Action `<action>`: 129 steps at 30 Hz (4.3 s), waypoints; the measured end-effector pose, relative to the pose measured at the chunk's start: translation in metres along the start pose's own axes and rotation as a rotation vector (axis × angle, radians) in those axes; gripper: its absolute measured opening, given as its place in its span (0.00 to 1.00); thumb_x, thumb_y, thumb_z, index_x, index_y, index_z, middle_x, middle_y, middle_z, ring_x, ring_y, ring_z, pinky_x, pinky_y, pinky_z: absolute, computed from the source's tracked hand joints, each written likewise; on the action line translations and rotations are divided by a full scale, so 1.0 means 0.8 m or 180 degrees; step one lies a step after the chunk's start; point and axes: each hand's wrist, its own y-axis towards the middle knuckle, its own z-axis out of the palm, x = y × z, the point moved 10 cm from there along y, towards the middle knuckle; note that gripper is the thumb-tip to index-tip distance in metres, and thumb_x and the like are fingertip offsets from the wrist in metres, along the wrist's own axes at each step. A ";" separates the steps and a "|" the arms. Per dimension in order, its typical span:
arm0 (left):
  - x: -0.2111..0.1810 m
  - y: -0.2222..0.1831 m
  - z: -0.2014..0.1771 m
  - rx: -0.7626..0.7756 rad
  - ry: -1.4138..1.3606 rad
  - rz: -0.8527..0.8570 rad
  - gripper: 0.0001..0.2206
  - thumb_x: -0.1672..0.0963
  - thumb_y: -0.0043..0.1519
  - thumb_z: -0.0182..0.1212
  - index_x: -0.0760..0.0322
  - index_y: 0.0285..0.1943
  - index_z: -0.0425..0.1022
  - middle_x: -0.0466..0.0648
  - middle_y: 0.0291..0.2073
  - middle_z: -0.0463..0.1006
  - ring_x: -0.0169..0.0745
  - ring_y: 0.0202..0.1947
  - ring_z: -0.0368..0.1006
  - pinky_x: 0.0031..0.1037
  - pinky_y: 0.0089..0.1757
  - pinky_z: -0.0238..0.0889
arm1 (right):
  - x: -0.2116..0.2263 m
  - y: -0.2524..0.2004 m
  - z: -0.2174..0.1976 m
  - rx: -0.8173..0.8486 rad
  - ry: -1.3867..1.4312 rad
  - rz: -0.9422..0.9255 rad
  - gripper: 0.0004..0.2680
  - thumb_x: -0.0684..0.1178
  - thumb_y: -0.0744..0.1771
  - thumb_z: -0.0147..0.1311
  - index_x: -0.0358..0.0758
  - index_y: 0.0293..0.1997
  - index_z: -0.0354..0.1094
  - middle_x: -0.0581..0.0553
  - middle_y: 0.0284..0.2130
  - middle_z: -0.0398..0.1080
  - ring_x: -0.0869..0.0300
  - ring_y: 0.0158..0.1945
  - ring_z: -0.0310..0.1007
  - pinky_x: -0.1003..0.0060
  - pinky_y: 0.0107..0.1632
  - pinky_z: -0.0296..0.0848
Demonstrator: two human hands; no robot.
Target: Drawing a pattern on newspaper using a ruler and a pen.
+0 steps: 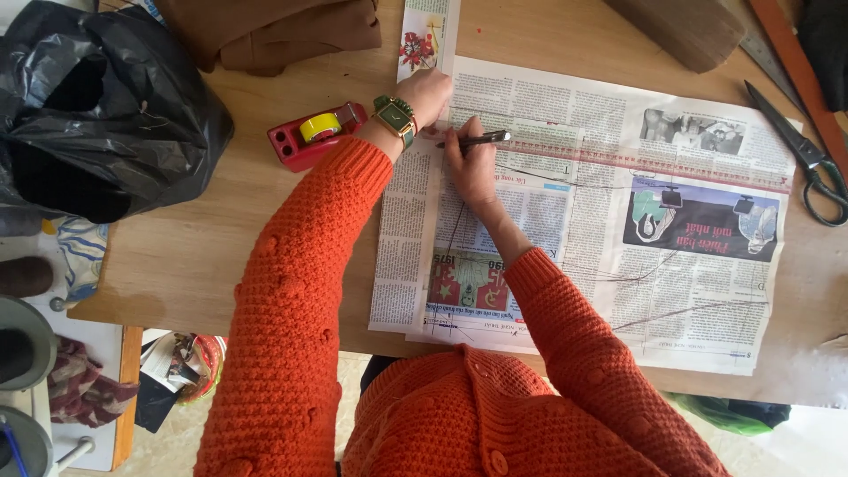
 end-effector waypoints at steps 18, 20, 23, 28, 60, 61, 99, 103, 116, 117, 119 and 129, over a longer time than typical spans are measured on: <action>-0.039 -0.017 0.004 -0.0808 0.0877 0.0036 0.08 0.69 0.55 0.59 0.69 0.28 0.76 0.54 0.27 0.75 0.54 0.25 0.74 0.42 0.24 0.73 | 0.043 -0.161 -0.145 -0.0034 0.0143 0.0127 0.01 0.41 0.71 0.50 0.38 0.44 0.66 0.44 0.40 0.67 0.56 0.44 0.70 0.62 0.48 0.70; -0.058 -0.040 -0.017 -0.0809 0.0559 -0.0017 0.11 0.57 0.53 0.69 0.67 0.37 0.73 0.56 0.33 0.75 0.51 0.30 0.72 0.40 0.27 0.71 | 0.037 -0.214 -0.201 -0.0224 0.0044 0.0318 0.01 0.40 0.71 0.49 0.36 0.46 0.66 0.43 0.40 0.68 0.56 0.44 0.71 0.64 0.48 0.71; -0.067 -0.054 -0.022 -0.0749 0.0563 -0.0195 0.32 0.41 0.51 0.76 0.66 0.50 0.73 0.57 0.46 0.75 0.52 0.44 0.69 0.43 0.39 0.66 | 0.022 -0.291 -0.280 -0.0675 -0.0099 0.0542 0.02 0.39 0.72 0.46 0.35 0.46 0.64 0.43 0.39 0.67 0.59 0.40 0.70 0.66 0.47 0.71; -0.074 -0.075 -0.030 -0.0874 0.0627 -0.0122 0.26 0.41 0.51 0.78 0.62 0.37 0.75 0.56 0.53 0.74 0.57 0.54 0.65 0.48 0.45 0.64 | 0.005 -0.386 -0.366 -0.1158 -0.0128 0.0755 0.01 0.40 0.73 0.45 0.35 0.47 0.61 0.42 0.39 0.66 0.59 0.37 0.69 0.66 0.45 0.71; -0.217 -0.456 0.082 -0.1297 -0.1094 -0.0766 0.15 0.52 0.57 0.82 0.60 0.35 0.77 0.48 0.24 0.76 0.47 0.28 0.74 0.31 0.38 0.66 | -0.043 -0.498 -0.543 -0.1769 -0.1619 0.0336 0.07 0.47 0.70 0.56 0.41 0.48 0.61 0.34 0.59 0.65 0.40 0.55 0.68 0.51 0.55 0.63; -0.229 -0.452 0.072 -0.1280 -0.1090 -0.0734 0.15 0.52 0.57 0.82 0.60 0.35 0.77 0.48 0.24 0.76 0.47 0.28 0.74 0.31 0.38 0.66 | -0.043 -0.499 -0.546 -0.1797 -0.1630 0.0356 0.07 0.47 0.70 0.56 0.41 0.48 0.61 0.34 0.59 0.65 0.40 0.55 0.68 0.51 0.55 0.63; -0.229 -0.435 0.081 -0.1242 -0.0298 -0.0802 0.16 0.48 0.59 0.76 0.58 0.37 0.76 0.45 0.41 0.75 0.49 0.48 0.71 0.49 0.56 0.50 | -0.067 -0.468 -0.551 -0.1294 -0.2414 0.0258 0.06 0.53 0.70 0.58 0.46 0.45 0.69 0.48 0.59 0.71 0.49 0.47 0.65 0.54 0.50 0.67; -0.242 -0.431 0.070 -0.1294 -0.0284 -0.0672 0.16 0.49 0.60 0.78 0.60 0.36 0.76 0.45 0.38 0.77 0.45 0.43 0.73 0.46 0.53 0.55 | -0.067 -0.469 -0.551 -0.1307 -0.2420 0.0241 0.05 0.52 0.70 0.59 0.47 0.45 0.69 0.48 0.59 0.70 0.49 0.47 0.64 0.54 0.49 0.67; -0.212 -0.427 0.091 -0.1010 -0.0460 -0.1302 0.19 0.46 0.56 0.78 0.58 0.35 0.73 0.50 0.45 0.79 0.59 0.59 0.64 0.56 0.58 0.46 | -0.063 -0.467 -0.550 -0.1316 -0.2485 0.0252 0.05 0.51 0.70 0.58 0.46 0.44 0.69 0.50 0.59 0.70 0.50 0.48 0.64 0.55 0.50 0.66; -0.207 -0.426 0.093 -0.0967 -0.0449 -0.1338 0.19 0.46 0.56 0.78 0.58 0.34 0.73 0.50 0.46 0.79 0.60 0.60 0.62 0.58 0.57 0.47 | -0.063 -0.467 -0.550 -0.1317 -0.2487 0.0252 0.05 0.51 0.70 0.59 0.46 0.44 0.69 0.50 0.59 0.70 0.50 0.47 0.64 0.55 0.50 0.66; -0.205 -0.426 0.094 -0.0971 -0.0441 -0.1322 0.19 0.45 0.56 0.77 0.57 0.35 0.73 0.51 0.46 0.79 0.62 0.60 0.62 0.59 0.57 0.48 | -0.064 -0.467 -0.550 -0.1304 -0.2519 0.0243 0.05 0.52 0.70 0.59 0.46 0.44 0.69 0.50 0.59 0.70 0.50 0.48 0.64 0.54 0.50 0.67; -0.211 -0.424 0.090 -0.0869 -0.0563 -0.1329 0.19 0.46 0.55 0.77 0.58 0.34 0.74 0.53 0.48 0.78 0.64 0.62 0.61 0.63 0.59 0.45 | -0.063 -0.467 -0.549 -0.1295 -0.2556 0.0225 0.04 0.50 0.69 0.59 0.47 0.44 0.69 0.51 0.59 0.70 0.50 0.47 0.64 0.55 0.51 0.66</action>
